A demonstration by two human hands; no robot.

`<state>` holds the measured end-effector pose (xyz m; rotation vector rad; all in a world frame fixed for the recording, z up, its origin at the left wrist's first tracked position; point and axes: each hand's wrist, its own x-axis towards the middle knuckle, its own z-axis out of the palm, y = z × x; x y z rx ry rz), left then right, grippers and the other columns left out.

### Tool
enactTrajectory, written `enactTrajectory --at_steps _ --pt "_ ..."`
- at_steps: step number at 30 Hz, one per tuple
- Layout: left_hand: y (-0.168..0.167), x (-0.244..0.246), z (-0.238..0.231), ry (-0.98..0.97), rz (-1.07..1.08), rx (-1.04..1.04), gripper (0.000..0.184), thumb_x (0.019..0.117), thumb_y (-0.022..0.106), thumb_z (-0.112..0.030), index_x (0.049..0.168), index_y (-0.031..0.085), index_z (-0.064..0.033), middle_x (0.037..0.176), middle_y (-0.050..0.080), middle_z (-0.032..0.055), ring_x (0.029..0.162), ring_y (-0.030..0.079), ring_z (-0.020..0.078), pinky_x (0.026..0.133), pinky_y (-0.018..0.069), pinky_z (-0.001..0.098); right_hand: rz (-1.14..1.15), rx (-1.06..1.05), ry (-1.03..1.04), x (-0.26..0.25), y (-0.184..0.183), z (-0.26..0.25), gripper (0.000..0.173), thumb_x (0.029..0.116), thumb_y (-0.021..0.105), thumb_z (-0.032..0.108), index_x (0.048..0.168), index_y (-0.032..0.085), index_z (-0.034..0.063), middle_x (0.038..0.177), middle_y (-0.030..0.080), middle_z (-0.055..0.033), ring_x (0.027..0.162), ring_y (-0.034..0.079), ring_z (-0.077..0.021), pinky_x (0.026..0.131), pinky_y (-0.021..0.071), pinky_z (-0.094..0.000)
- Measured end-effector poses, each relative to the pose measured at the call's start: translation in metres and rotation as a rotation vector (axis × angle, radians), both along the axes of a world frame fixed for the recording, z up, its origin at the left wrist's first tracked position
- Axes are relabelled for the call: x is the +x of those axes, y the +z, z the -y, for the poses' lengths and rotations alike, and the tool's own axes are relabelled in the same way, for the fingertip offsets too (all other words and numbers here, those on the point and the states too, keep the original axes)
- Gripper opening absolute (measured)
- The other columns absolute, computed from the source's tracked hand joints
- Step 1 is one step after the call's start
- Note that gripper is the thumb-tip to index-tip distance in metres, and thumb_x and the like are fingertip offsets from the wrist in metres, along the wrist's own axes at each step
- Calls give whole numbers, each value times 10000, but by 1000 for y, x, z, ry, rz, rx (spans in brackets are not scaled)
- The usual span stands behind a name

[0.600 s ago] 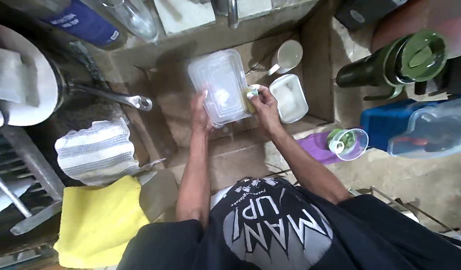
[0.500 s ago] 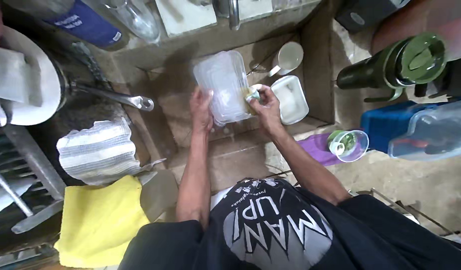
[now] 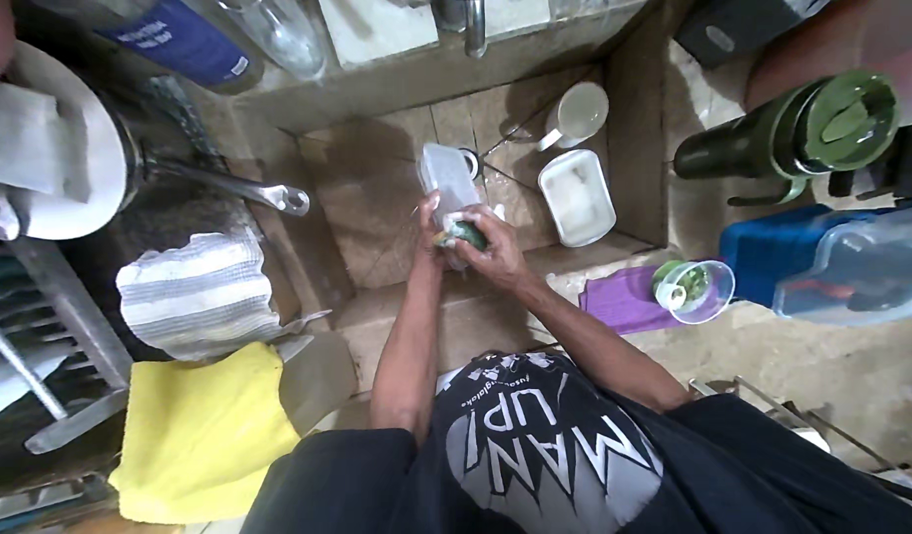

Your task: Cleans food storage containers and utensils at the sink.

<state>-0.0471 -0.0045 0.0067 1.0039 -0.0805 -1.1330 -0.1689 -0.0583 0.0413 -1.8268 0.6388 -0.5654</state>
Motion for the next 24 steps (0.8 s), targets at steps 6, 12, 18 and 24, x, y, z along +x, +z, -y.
enactTrajectory --at_steps 6,12,18,24 --pt "-10 -6 -5 105 -101 -44 480 1011 394 -572 1196 580 -171 974 720 -14 903 695 81 793 611 317 51 -67 56 -16 -7 0 325 932 703 118 1208 687 -53 1260 676 -210 1236 632 -279 1083 509 -417" --pt "10 -37 46 -409 75 381 762 962 629 -424 1609 293 -201 1335 600 136 1106 631 216 904 562 427 -140 81 -480 -65 -2 13 357 988 632 139 1296 610 -41 1265 654 -181 1164 645 -222 1012 542 -394" --pt "14 -96 110 -747 318 624 1074 764 792 -635 1626 297 -227 1539 460 213 1404 461 391 1096 420 650 -132 374 -962 -129 -13 46 377 1031 571 180 1346 509 -17 1192 629 -141 1090 624 -169 956 542 -356" --pt "7 -114 126 -852 338 635 1086 765 771 -663 1620 307 -180 1586 408 197 1469 380 381 1144 359 651 -195 309 -1080 -156 -20 62 370 1030 572 168 1345 513 -16 1200 621 -158 1079 626 -186 949 536 -353"
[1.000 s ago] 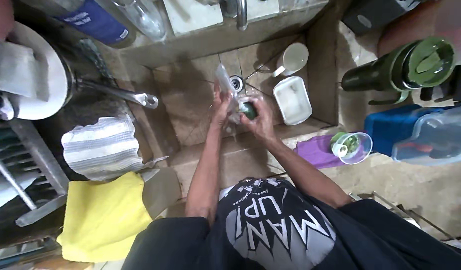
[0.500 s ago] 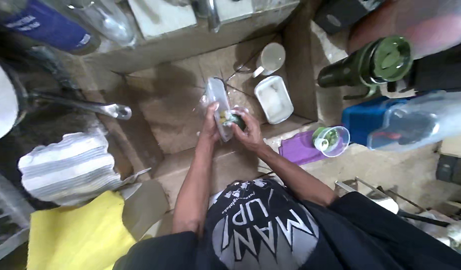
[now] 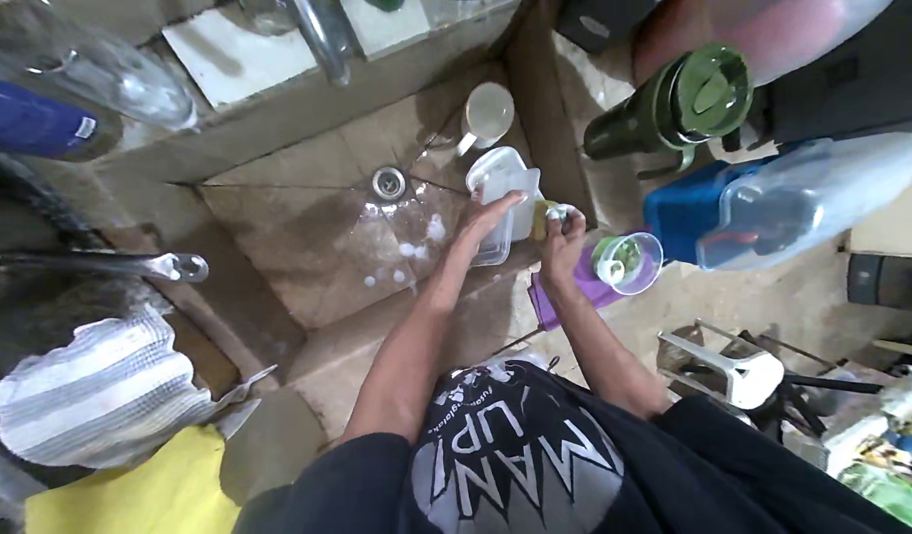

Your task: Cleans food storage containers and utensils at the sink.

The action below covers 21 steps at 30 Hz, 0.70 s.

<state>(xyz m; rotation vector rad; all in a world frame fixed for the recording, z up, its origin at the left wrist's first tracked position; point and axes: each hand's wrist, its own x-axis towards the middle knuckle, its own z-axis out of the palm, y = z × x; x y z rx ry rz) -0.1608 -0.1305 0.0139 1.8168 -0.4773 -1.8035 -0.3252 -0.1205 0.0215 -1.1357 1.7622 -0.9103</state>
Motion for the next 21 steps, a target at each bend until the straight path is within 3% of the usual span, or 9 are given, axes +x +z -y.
enactTrajectory --at_steps 6,8,10,13,15,17,19,20,21 --pt "-20 17 -12 121 -159 -9 943 816 706 -700 1577 404 -232 1587 437 97 1444 433 293 1120 419 599 -330 -117 175 -6 4 7 368 1016 585 144 1342 541 -19 1261 639 -176 1176 631 -227 1027 520 -378" --pt "-10 31 -23 213 -262 10 728 899 625 -678 1480 518 -254 1438 564 84 1254 570 263 978 503 532 -422 -175 232 -7 12 8 377 1019 584 172 1349 561 -9 1293 633 -188 1219 616 -252 1059 502 -399" --pt "-8 50 -40 368 -493 -33 606 995 428 -656 1413 520 -227 1219 639 87 1010 649 247 780 578 462 -415 -248 272 0 22 9 387 1014 605 191 1343 577 -12 1300 633 -195 1223 617 -252 1060 499 -399" --pt "-15 73 -68 502 -930 -225 817 960 110 -779 1529 410 -275 1386 581 163 1163 616 368 850 565 598 -267 -341 369 26 32 19 406 1005 642 182 1353 583 -19 1322 635 -179 1215 632 -216 1054 521 -366" --pt "-12 76 -78 501 -1034 -313 874 923 70 -812 1588 322 -304 1491 500 201 1273 547 435 899 515 674 -233 -405 449 54 30 29 378 997 657 181 1315 639 -22 1294 660 -187 1190 650 -234 1040 528 -386" --pt "-6 74 -80 531 -969 -431 792 993 108 -704 1566 387 -233 1433 570 169 1248 593 353 926 546 589 -181 -426 549 89 23 25 310 981 663 158 1226 690 -30 1259 677 -196 1168 659 -248 1027 535 -404" --pt "11 70 -73 682 -859 -539 634 1055 161 -588 1353 554 -189 1193 696 43 1078 674 167 899 592 406 -103 -412 724 113 17 -3 251 972 650 136 1155 729 -17 1285 673 -194 1215 642 -266 1061 520 -433" --pt "18 74 -69 764 -855 -536 654 1051 170 -612 1355 555 -181 1167 700 58 1048 682 180 889 592 413 -57 -419 826 120 19 -20 248 966 651 135 1144 741 -11 1299 674 -190 1234 636 -275 1076 507 -449" --pt "22 82 -68 790 -852 -538 705 1040 151 -641 1465 484 -186 1245 675 95 1089 677 227 917 586 444 4 -450 930 122 22 -36 250 948 651 124 1128 749 -20 1291 679 -198 1227 642 -282 1069 510 -449"
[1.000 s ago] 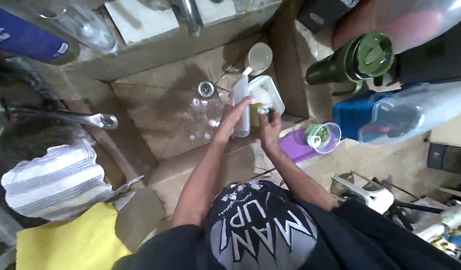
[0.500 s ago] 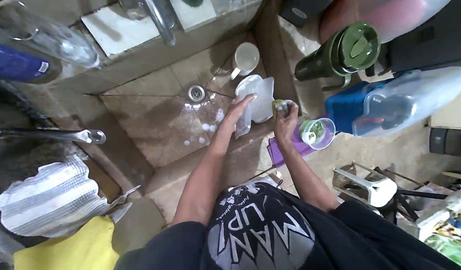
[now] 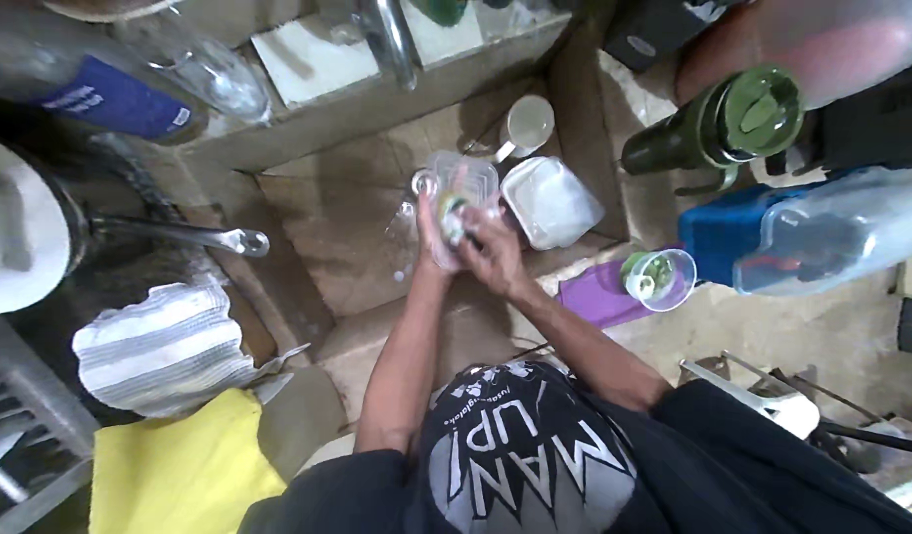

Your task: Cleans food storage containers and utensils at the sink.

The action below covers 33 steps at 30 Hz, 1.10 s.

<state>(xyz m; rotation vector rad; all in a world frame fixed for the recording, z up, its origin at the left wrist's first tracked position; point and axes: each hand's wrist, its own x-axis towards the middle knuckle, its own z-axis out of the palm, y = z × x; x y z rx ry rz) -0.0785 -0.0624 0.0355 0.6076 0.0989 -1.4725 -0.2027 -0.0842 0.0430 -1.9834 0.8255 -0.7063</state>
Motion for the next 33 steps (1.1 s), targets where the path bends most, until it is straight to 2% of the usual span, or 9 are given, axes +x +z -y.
enactTrajectory --at_steps 3,7,10,13,17,21,26,30,33 --pt "-7 12 -6 0 -6 -77 769 1012 111 -677 1571 337 -200 1406 582 140 1219 615 285 1000 536 492 91 -46 212 1 4 -10 251 923 652 75 1124 752 -38 1277 679 -209 1216 647 -285 1061 524 -412" --pt "28 -6 -11 36 -152 46 625 1050 150 -590 1315 542 -182 1132 671 22 1029 653 137 877 571 362 -114 -234 96 25 1 44 242 948 654 91 1149 757 3 1265 693 -191 1168 669 -314 1013 534 -449" --pt "55 -7 -21 9 -140 89 574 1043 138 -495 1270 541 -154 1065 683 34 956 668 140 802 585 350 -221 -243 -14 31 3 60 254 952 625 124 1145 743 9 1190 703 -175 1109 675 -296 973 544 -442" --pt "51 -2 -29 36 -53 61 637 1048 69 -431 1522 365 -125 1284 593 97 1123 602 191 948 530 405 -340 -120 -118 15 6 53 239 943 629 153 1082 733 -11 1056 710 -184 970 701 -303 868 577 -461" --pt "49 2 -28 76 46 85 685 1051 17 -471 1597 267 -141 1409 527 134 1218 558 227 997 501 438 -297 -62 -104 13 10 34 224 931 652 146 1063 745 -9 1026 699 -177 945 690 -275 860 573 -427" --pt "52 15 -26 165 93 89 730 1041 -65 -532 1611 200 -159 1383 548 178 1153 623 256 939 553 402 34 -45 197 9 16 -19 202 909 681 77 1072 753 -16 1136 709 -195 1065 685 -264 947 563 -406" --pt "17 0 -46 99 53 -91 761 995 57 -655 1575 338 -250 1406 554 111 1221 578 256 969 531 472 -76 -135 82 3 6 16 187 947 658 106 1078 757 16 1150 711 -169 1078 685 -256 959 559 -422" --pt "12 -15 -56 107 -9 -11 660 1018 167 -642 1291 563 -190 1159 663 50 1066 641 184 883 568 437 -103 -157 -17 38 28 4 220 969 616 91 1115 755 5 1222 696 -186 1163 661 -284 1038 521 -431" --pt "1 2 -57 191 8 -106 789 1013 103 -678 1494 461 -165 1357 610 164 1207 615 318 984 532 543 12 -117 221 22 30 -38 237 957 588 86 1108 745 -9 1260 681 -191 1189 646 -289 1044 512 -443"
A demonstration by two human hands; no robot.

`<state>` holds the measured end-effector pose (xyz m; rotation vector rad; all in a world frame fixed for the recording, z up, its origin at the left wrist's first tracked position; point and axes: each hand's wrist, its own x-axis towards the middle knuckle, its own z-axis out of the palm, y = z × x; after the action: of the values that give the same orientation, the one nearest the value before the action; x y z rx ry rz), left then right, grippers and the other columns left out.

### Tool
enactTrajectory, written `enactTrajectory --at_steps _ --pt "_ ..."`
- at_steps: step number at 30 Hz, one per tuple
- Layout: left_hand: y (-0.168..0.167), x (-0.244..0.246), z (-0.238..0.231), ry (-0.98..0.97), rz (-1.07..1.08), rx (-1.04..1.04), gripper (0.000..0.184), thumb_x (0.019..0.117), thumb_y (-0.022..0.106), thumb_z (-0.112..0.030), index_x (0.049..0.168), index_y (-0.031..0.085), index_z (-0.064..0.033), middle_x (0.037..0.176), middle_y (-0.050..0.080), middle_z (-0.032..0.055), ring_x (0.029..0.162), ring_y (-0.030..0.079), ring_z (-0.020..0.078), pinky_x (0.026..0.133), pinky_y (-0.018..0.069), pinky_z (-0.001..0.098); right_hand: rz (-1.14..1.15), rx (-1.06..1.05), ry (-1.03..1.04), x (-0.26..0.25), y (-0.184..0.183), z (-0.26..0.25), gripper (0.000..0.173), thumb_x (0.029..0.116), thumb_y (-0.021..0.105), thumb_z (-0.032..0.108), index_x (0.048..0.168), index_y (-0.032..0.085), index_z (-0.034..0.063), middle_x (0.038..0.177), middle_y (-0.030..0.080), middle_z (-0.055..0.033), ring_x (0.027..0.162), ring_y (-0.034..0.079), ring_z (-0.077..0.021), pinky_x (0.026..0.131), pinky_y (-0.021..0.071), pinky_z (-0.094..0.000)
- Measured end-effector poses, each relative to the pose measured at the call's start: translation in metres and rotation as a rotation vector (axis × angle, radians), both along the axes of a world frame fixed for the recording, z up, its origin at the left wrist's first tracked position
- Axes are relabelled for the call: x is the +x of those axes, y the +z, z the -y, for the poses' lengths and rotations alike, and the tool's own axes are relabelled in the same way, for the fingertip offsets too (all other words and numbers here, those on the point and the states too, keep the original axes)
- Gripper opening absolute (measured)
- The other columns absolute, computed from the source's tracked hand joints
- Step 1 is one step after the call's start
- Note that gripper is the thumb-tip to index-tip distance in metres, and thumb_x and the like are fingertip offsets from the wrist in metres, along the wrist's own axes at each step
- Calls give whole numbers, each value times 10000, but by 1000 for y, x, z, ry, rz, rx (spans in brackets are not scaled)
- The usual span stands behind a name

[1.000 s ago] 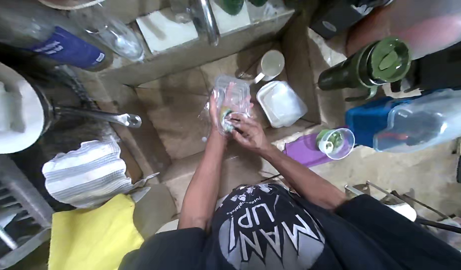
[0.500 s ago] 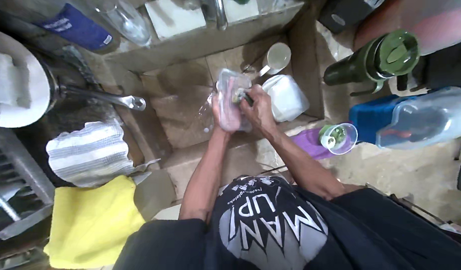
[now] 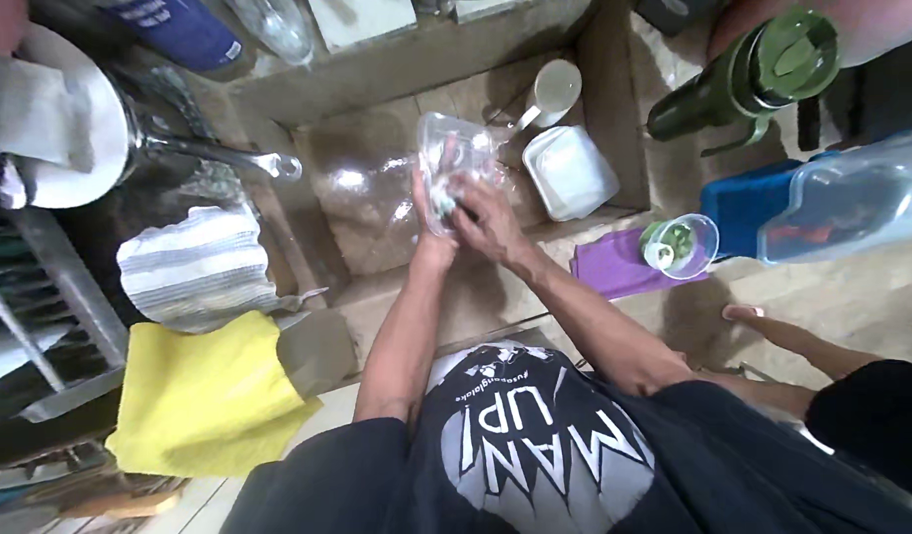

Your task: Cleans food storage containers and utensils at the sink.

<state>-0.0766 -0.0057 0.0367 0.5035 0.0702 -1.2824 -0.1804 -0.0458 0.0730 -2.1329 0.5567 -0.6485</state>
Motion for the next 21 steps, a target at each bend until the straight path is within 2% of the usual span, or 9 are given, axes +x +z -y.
enactTrajectory --at_steps 2,4,7,11,13,15,17,19,21 --pt "-1 10 -3 -10 29 -14 807 1001 80 -693 1615 271 -206 1507 488 202 1324 538 379 1062 474 589 45 18 137 -8 -1 -13 253 946 584 52 1128 745 -14 1255 672 -194 1180 638 -293 1027 522 -427" --pt "2 7 -10 16 26 -13 761 1029 102 -651 1585 320 -179 1451 533 162 1288 562 317 1056 489 545 -3 -56 165 -3 -3 -6 253 943 594 53 1140 743 -2 1264 671 -190 1193 628 -316 1033 511 -446" --pt "18 -10 -22 -42 24 47 659 1024 170 -640 1342 534 -192 1196 645 61 1089 629 192 905 559 424 -37 -180 -26 18 1 29 252 951 591 69 1142 740 -1 1270 676 -204 1197 634 -344 1031 507 -473" --pt "24 -7 -36 -140 83 42 732 987 154 -660 1557 384 -263 1370 609 147 1164 623 318 894 554 529 165 -166 -291 35 20 53 245 979 588 57 1158 725 -36 1237 667 -235 1167 648 -308 1012 536 -402" --pt "22 1 -44 -167 142 -30 694 979 287 -619 1542 399 -229 1370 606 128 1178 616 287 926 550 492 163 -148 -243 36 25 47 254 985 590 77 1181 724 -13 1281 671 -204 1232 624 -299 1074 495 -422" --pt "26 8 -52 -166 162 -79 520 877 601 -454 1311 554 -172 1167 704 69 1024 687 196 836 593 392 79 -138 -86 36 24 38 267 992 588 86 1209 712 -6 1285 688 -170 1240 635 -280 1082 490 -432" --pt "38 17 -59 -199 309 63 301 811 601 -236 1102 618 -161 919 738 8 803 710 112 685 600 309 12 -189 24 35 23 39 265 983 587 81 1207 695 -11 1261 692 -166 1194 655 -285 1033 516 -436" --pt "47 27 -59 -273 485 256 307 931 514 -98 1237 538 -92 995 703 54 869 704 167 758 614 377 -57 -277 65 34 21 43 274 972 585 114 1200 713 32 1271 695 -134 1203 642 -292 1013 504 -465" --pt "59 29 -55 -216 559 327 388 960 510 8 1347 497 -28 1100 691 110 939 716 235 794 631 441 -72 -324 38 31 25 47 262 964 600 120 1180 725 41 1260 703 -133 1199 646 -298 1009 505 -479"
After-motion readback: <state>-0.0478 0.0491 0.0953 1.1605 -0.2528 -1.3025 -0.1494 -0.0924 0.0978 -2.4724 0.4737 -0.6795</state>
